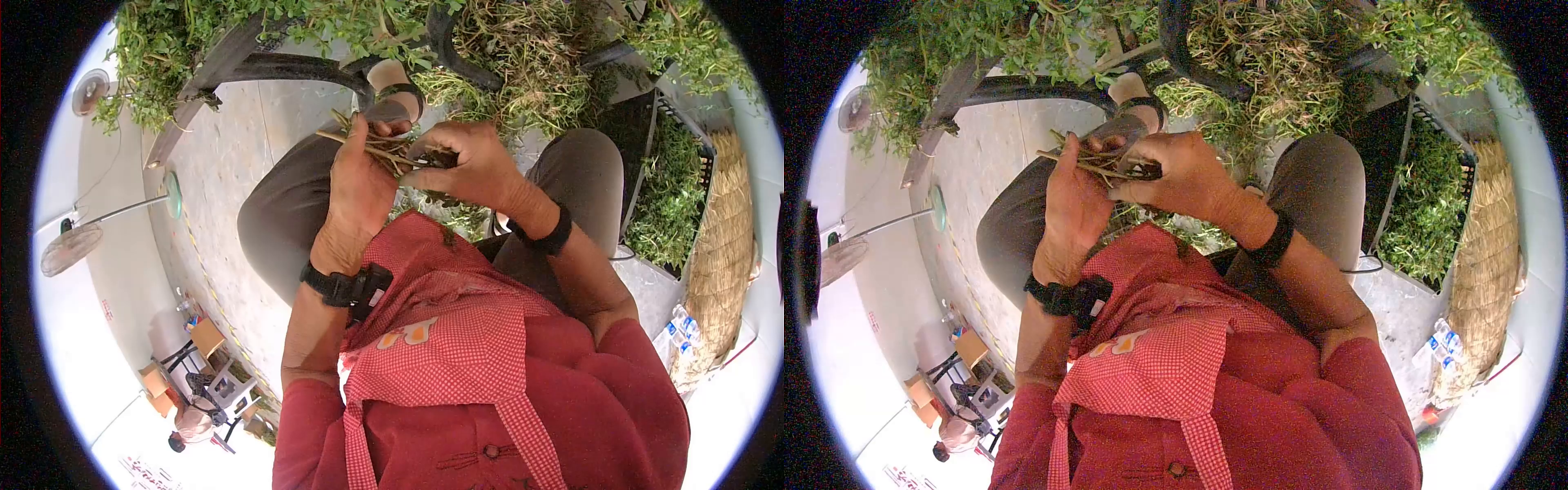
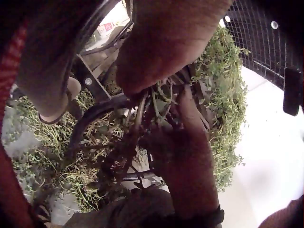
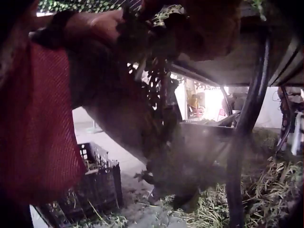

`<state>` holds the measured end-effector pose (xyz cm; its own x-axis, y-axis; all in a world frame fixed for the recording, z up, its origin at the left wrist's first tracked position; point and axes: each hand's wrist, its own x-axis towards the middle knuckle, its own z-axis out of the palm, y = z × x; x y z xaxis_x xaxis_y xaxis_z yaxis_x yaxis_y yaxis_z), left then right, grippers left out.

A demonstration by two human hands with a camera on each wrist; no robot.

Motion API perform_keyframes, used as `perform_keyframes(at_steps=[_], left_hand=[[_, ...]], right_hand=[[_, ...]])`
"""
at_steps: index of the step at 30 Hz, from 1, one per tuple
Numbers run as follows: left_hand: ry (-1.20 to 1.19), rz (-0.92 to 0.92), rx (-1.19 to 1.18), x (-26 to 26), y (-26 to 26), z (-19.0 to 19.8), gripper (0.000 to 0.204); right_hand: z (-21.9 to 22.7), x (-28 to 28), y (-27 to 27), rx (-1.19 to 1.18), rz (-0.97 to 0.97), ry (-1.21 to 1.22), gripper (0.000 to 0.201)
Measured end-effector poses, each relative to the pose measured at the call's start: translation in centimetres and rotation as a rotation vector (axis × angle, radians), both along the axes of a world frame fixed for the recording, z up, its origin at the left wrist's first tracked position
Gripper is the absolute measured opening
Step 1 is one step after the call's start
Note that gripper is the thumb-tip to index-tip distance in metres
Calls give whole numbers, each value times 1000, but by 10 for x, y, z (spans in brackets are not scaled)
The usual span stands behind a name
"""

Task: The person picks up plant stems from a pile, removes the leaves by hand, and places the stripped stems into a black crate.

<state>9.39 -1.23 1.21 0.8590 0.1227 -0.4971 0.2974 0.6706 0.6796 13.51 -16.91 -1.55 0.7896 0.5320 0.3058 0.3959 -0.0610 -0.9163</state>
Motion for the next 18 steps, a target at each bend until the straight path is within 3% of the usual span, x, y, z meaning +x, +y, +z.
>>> perform_keyframes(at_steps=[3,6,13,18], left_hand=[[-22,-14,-40,0,3,-4,27],[-65,-36,-44,-1,4,-8,25],[-155,-137,19,-2,2,-10,24],[-22,-131,236,-4,-2,-13,27]], right_hand=[[-11,-2,4,-133,-34,-168,29],[-17,2,3,-46,-45,-154,27],[-12,6,-4,-95,-32,-76,23],[-13,3,2,-254,-264,-193,23]])
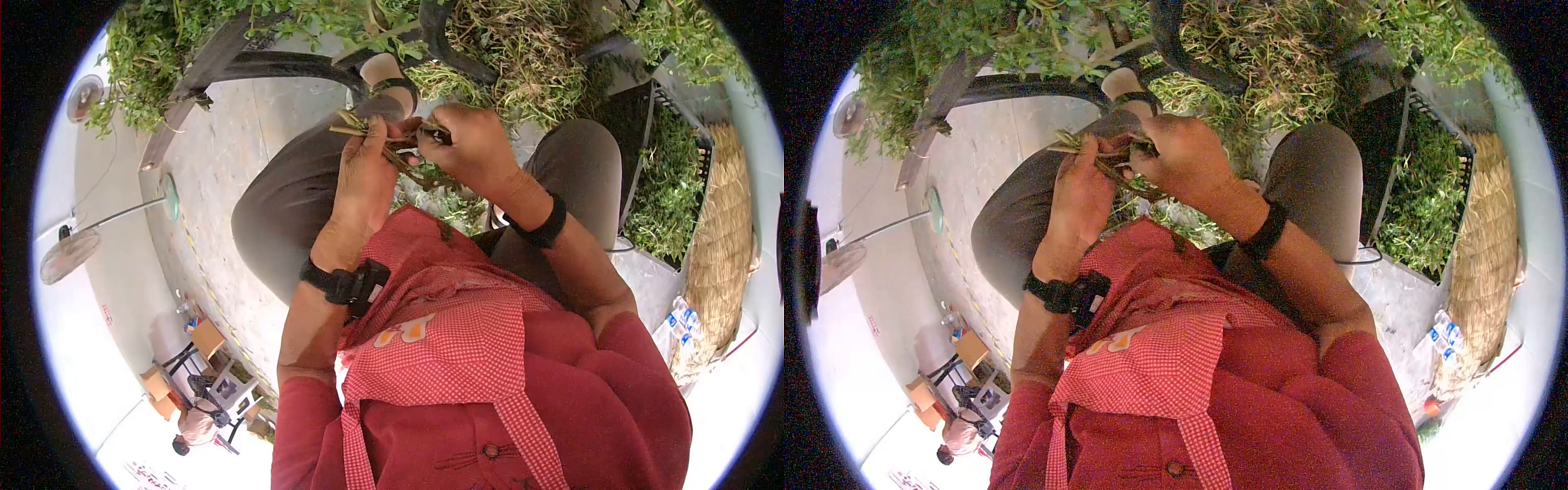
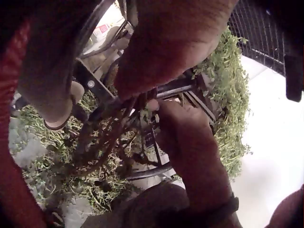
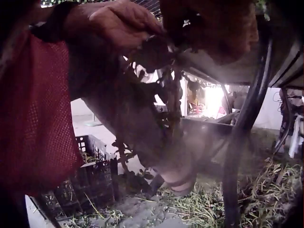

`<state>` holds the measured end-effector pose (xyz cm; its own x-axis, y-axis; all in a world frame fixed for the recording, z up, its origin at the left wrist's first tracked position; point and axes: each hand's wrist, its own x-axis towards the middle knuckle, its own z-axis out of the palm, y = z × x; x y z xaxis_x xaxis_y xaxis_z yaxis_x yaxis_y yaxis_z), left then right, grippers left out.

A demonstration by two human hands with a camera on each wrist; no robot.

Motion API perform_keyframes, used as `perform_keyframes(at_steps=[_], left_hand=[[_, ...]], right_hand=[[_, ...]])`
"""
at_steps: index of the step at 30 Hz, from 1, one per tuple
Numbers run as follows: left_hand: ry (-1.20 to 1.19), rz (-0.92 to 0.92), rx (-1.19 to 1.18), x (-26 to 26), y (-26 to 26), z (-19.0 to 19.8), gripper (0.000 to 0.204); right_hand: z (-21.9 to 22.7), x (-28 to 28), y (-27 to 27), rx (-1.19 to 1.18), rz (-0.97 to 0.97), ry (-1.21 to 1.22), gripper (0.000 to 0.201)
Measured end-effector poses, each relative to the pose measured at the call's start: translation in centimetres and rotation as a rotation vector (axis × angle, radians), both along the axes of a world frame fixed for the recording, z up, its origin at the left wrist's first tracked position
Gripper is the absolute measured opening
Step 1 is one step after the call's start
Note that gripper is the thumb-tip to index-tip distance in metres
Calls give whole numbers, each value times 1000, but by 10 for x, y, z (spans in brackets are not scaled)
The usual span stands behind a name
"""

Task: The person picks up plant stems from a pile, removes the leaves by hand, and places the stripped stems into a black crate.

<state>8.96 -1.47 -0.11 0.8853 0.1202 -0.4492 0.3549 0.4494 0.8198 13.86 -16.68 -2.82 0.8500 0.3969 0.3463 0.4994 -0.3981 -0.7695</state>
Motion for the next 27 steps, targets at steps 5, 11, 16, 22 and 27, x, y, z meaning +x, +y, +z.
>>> perform_keyframes(at_steps=[5,11,16,22,27], left_hand=[[-2,49,-203,2,3,5,31],[35,113,-202,2,2,6,32],[49,141,-189,0,4,3,30],[38,98,-218,-1,2,4,31],[33,144,-114,1,-3,2,28]], right_hand=[[-12,28,-28,477,30,860,27],[6,16,-23,484,403,1025,22],[-9,0,-3,159,343,318,17],[-15,-5,6,199,320,39,15],[-11,-11,11,43,140,72,18]])
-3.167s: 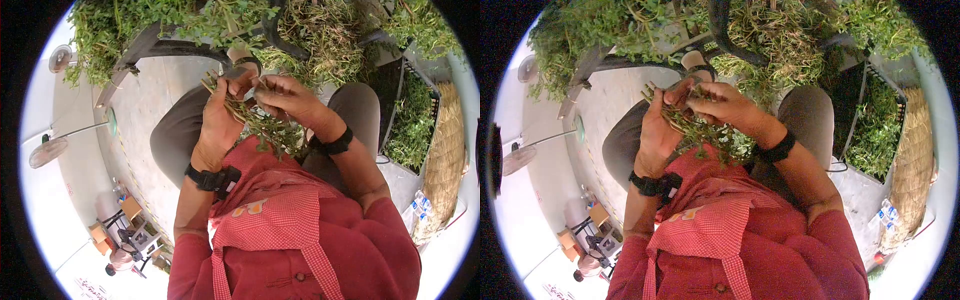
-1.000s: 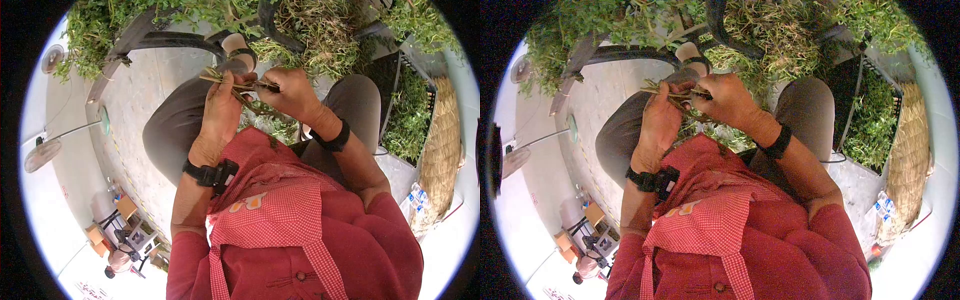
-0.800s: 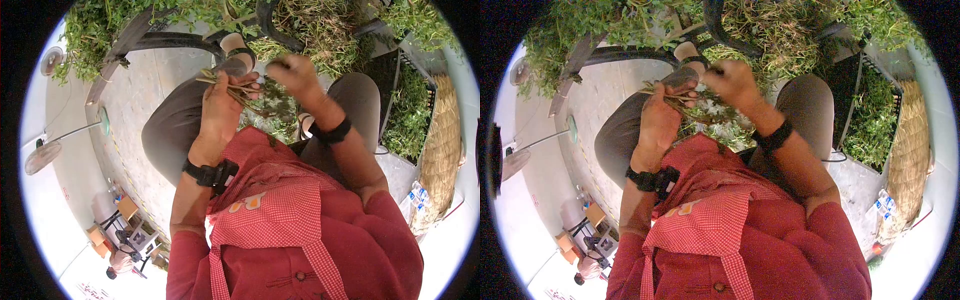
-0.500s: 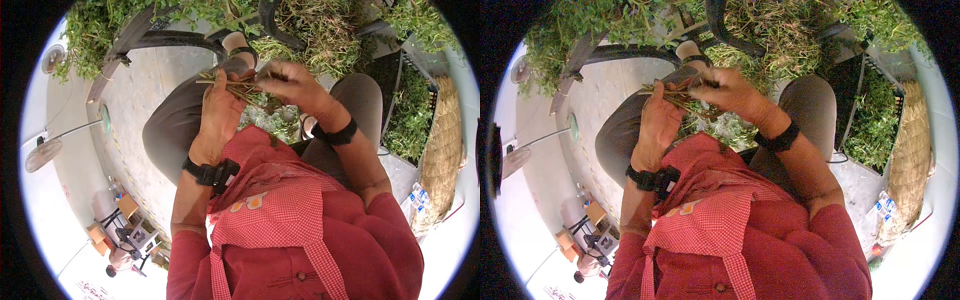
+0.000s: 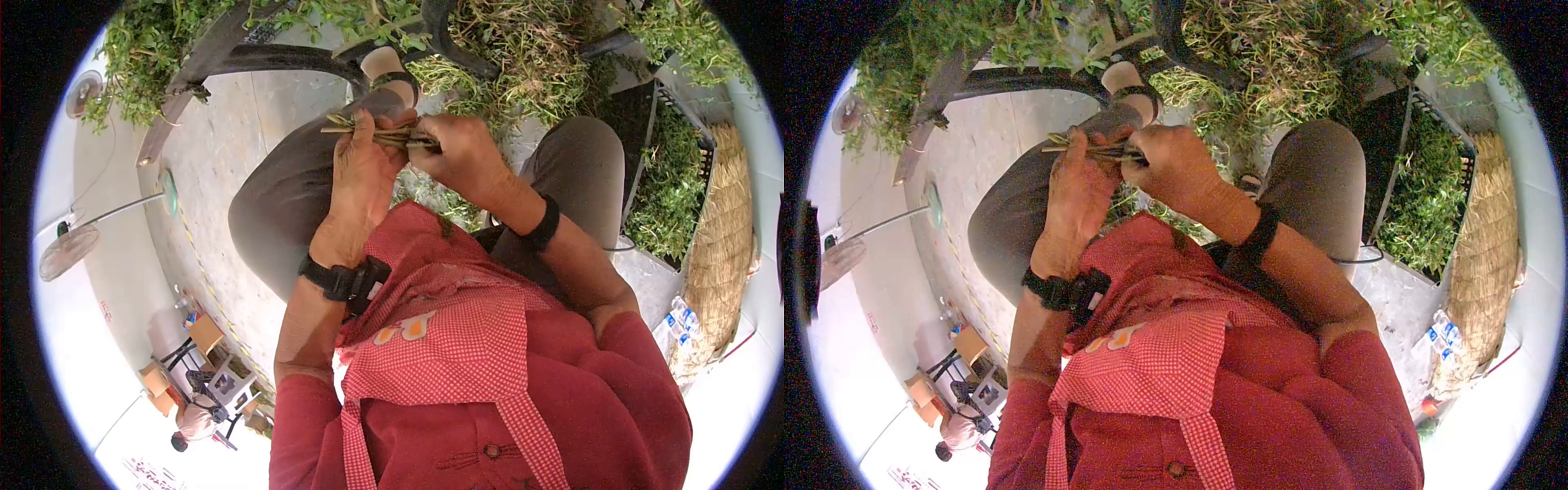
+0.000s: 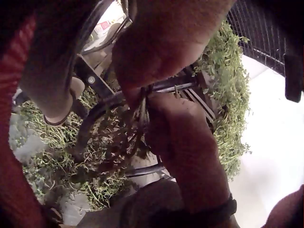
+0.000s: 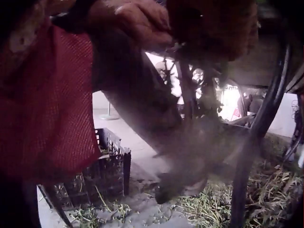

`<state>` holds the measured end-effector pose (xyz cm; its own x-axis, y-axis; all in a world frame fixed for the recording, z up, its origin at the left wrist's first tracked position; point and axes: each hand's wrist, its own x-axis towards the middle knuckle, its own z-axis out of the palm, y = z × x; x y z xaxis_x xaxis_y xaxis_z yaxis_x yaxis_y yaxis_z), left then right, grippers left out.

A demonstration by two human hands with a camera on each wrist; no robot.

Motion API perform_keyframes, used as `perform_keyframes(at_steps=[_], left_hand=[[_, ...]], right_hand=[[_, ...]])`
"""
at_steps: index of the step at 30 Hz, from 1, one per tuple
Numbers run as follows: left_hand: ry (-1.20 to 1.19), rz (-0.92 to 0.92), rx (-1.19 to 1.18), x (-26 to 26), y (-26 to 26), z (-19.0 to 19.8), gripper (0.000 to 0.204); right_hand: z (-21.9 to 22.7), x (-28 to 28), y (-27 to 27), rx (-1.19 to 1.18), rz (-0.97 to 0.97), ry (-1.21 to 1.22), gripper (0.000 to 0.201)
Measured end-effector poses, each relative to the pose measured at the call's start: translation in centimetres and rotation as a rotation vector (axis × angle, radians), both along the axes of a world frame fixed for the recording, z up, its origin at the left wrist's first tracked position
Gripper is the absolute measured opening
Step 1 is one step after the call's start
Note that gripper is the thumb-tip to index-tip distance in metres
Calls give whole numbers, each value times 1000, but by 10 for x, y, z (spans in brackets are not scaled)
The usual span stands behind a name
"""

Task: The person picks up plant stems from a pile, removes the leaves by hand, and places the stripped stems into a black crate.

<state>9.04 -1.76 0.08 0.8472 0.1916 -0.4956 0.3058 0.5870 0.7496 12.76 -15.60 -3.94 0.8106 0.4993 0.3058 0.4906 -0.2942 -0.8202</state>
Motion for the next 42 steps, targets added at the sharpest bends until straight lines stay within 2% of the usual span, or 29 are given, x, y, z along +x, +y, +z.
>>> perform_keyframes(at_steps=[1,4,5,7,8,10,11,13,14,17,18,21,22,24,25,29,31,35,38,40,42], left_hand=[[1,-1,-2,0,0,-2,28],[-5,-19,45,2,2,-3,31],[-18,-14,-8,2,5,-1,33],[-30,-9,-64,-2,10,3,34],[-54,-19,-93,-4,12,3,36],[-79,-29,-123,-4,12,4,38],[-64,-45,-117,-4,11,5,38],[-48,-63,-105,-3,12,6,39],[-31,-62,-96,-2,13,6,39],[-6,-33,-84,-1,13,2,39],[6,3,-76,-2,13,3,39],[60,54,-112,-1,13,5,38],[59,51,-113,0,13,8,38],[7,-36,-133,-2,14,14,37],[8,-36,-132,-2,14,15,37],[-26,-70,-105,-2,13,15,34],[-29,-67,-109,-2,12,15,33],[-1,-26,-95,-1,10,17,32],[32,-3,-94,-1,11,18,32],[44,-2,-101,-1,12,17,32],[0,-29,-97,-1,13,14,32]], right_hand=[[0,0,1,-23,-96,0,19],[1,5,0,6,-103,57,20],[0,11,-8,7,-103,56,20],[-4,30,-33,278,-6,737,21],[-7,40,-42,276,-8,737,21],[2,55,-50,891,10,1147,24],[5,56,-53,891,11,1146,24],[29,51,-51,1010,-174,1358,24],[27,52,-52,1014,-175,1356,24],[11,50,-56,831,141,1163,19],[9,49,-55,832,140,1166,19],[9,42,-54,578,195,961,23],[11,41,-53,578,192,959,23],[19,39,-49,303,152,820,25],[24,38,-47,276,147,743,27],[10,37,-40,303,239,805,28],[3,37,-36,302,291,685,26],[4,37,-39,309,342,648,23],[7,36,-40,223,446,545,18],[7,34,-38,189,503,340,23],[9,29,-36,144,508,335,25]])
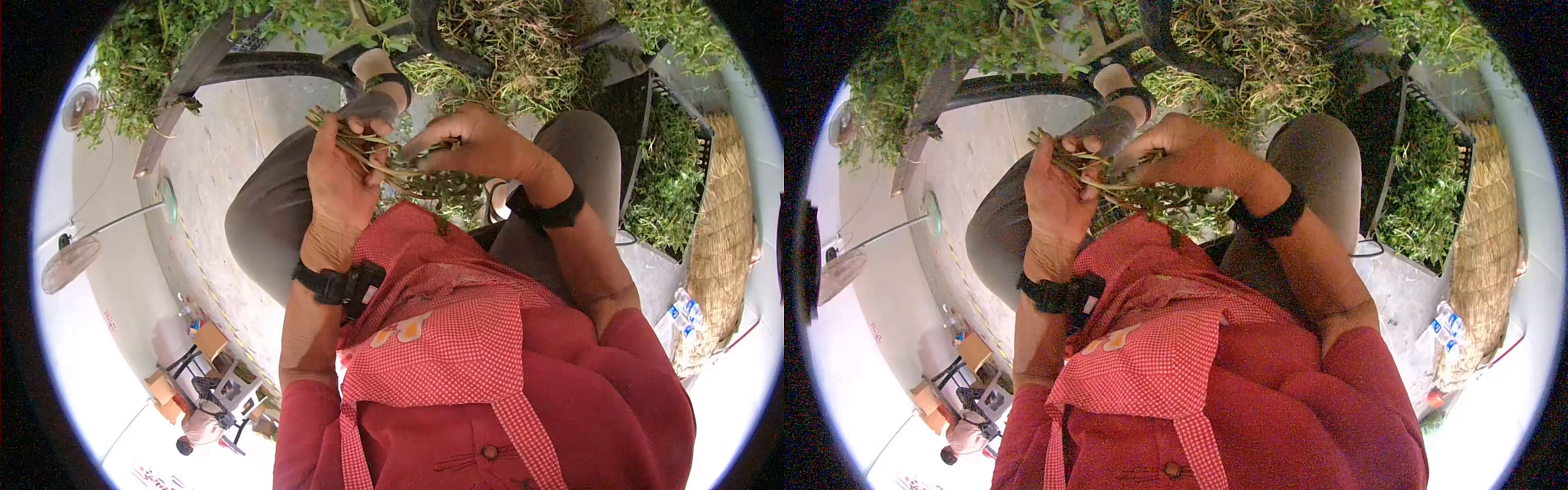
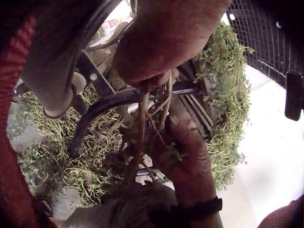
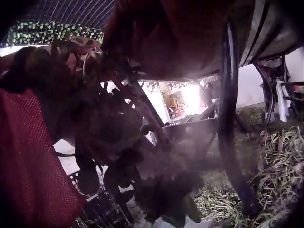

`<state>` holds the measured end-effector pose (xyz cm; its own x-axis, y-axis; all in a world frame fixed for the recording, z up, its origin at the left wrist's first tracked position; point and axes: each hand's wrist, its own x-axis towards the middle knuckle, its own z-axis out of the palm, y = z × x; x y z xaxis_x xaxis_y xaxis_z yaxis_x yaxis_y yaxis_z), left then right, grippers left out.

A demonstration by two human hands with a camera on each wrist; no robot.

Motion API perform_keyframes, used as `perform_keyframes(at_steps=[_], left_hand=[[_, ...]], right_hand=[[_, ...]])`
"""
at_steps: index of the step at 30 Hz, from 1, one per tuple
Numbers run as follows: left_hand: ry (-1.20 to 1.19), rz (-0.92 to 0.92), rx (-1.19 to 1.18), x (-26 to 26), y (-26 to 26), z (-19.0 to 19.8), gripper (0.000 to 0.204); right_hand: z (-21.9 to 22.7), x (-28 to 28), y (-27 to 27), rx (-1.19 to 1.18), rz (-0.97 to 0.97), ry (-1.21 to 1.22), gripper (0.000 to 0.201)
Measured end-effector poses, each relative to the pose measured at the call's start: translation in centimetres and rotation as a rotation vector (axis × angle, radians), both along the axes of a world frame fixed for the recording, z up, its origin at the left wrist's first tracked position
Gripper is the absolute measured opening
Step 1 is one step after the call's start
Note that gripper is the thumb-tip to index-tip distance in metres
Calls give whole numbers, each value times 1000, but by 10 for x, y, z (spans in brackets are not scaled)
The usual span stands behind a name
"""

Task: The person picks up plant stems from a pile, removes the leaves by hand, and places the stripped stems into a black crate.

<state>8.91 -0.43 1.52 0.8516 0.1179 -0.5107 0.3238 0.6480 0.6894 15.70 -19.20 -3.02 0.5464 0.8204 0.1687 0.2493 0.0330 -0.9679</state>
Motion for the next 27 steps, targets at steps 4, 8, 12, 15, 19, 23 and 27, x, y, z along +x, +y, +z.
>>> perform_keyframes(at_steps=[4,8,12,15,19,23,27], left_hand=[[-36,-7,2,-1,-1,-1,33],[-33,-57,35,0,0,-2,36],[-46,-62,33,0,-1,0,35],[-23,-39,50,0,-3,-1,35],[-30,-33,39,0,-6,0,35],[-25,-60,82,1,-7,1,34],[-11,-41,107,0,-11,-1,32]], right_hand=[[-8,-9,10,-10,-40,-160,25],[-10,-10,10,-47,34,-128,22],[-2,-9,8,-55,22,-75,19],[-3,-9,9,-58,10,-71,17],[-8,-11,12,-7,-23,-113,16],[-5,-14,15,-40,-28,-90,16],[-12,-18,23,-49,-231,-212,18]])
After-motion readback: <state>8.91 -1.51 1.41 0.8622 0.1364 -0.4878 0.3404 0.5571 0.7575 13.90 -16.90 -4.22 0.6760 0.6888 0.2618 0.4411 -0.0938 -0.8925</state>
